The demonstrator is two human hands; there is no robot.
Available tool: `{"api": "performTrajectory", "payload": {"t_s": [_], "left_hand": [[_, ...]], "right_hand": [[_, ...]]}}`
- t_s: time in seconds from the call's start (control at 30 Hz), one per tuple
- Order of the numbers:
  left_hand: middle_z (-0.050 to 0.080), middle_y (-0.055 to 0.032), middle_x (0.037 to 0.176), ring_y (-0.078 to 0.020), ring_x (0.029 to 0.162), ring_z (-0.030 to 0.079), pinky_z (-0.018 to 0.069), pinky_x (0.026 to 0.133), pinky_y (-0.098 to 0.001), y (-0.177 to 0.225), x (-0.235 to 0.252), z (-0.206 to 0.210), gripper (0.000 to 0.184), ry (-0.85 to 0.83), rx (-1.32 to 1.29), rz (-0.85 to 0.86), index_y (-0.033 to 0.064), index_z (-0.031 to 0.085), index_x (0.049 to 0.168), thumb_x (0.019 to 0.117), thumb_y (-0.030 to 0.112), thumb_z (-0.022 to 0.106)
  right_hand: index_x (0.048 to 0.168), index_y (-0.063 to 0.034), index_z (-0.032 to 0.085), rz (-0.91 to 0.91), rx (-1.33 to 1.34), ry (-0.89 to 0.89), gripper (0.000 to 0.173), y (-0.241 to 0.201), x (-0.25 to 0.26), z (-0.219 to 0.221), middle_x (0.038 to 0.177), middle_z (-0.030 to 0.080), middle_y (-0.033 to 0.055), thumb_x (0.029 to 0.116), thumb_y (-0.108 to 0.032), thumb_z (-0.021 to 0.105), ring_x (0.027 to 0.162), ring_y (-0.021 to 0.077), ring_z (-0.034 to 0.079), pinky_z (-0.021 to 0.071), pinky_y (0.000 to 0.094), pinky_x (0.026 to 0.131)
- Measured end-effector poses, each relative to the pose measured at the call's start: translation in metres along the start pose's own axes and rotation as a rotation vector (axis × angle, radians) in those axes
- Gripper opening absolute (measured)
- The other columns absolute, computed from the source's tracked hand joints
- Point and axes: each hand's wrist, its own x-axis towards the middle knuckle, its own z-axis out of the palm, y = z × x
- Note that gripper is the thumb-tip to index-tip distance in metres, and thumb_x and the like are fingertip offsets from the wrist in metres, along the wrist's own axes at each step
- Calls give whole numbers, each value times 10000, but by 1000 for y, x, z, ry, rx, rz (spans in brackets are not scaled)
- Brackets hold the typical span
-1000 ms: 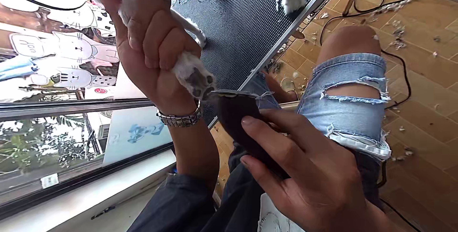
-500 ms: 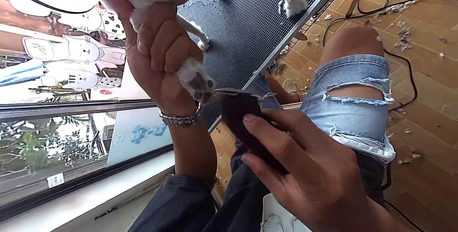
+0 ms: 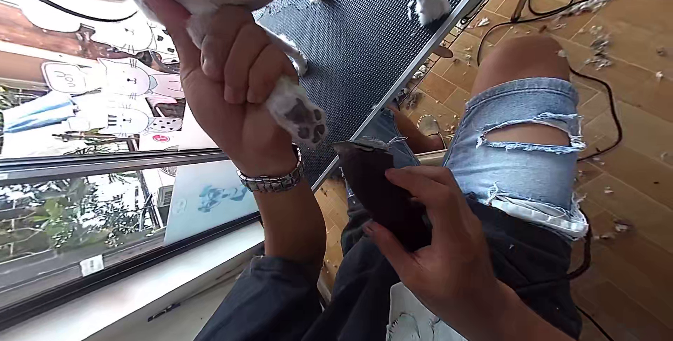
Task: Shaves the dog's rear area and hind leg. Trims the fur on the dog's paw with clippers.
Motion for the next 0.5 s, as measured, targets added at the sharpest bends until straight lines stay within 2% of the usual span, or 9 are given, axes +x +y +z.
{"api": "performTrajectory", "payload": {"t_s": [0.1,0.2,0.27,0.4,0.5], "left_hand": [[445,0,554,-76,440,440,384,413,-199,-6,1,4,793,11,28,53,36,492,768,1030,642,54],[451,-3,553,-76,439,438,384,415,-200,-5,3,5,801,14,34,38,39,497,759,1025,655,61],[441,-3,546,-80,437,433,383,415,-204,-7,4,7,790,25,43,55,47,482,742,1030,644,52],[443,-11,550,-83,446,441,388,424,-204,-9,6,7,811,17,18,56,42,477,738,1018,661,35],[437,-6,550,-78,439,431,384,419,-201,-9,7,8,773,17,26,74,39,482,760,1039,630,68]], "right_hand": [[1328,-92,585,19,57,53,480,3,-2,14,1158,611,101,916,-269,755,984,109,652,587,228,780],[1321,-85,569,-5,83,89,487,2,2,20,1161,609,100,907,-254,763,975,103,650,584,222,775],[1311,-91,573,-42,76,104,473,-2,5,22,1164,605,106,911,-257,761,972,111,644,576,220,766],[1328,-126,558,-75,69,116,467,-5,2,21,1207,600,103,928,-268,752,1037,125,639,572,231,822],[1315,-122,558,-45,57,135,467,3,-1,19,1200,605,98,923,-274,761,1004,113,643,570,226,807]]}}
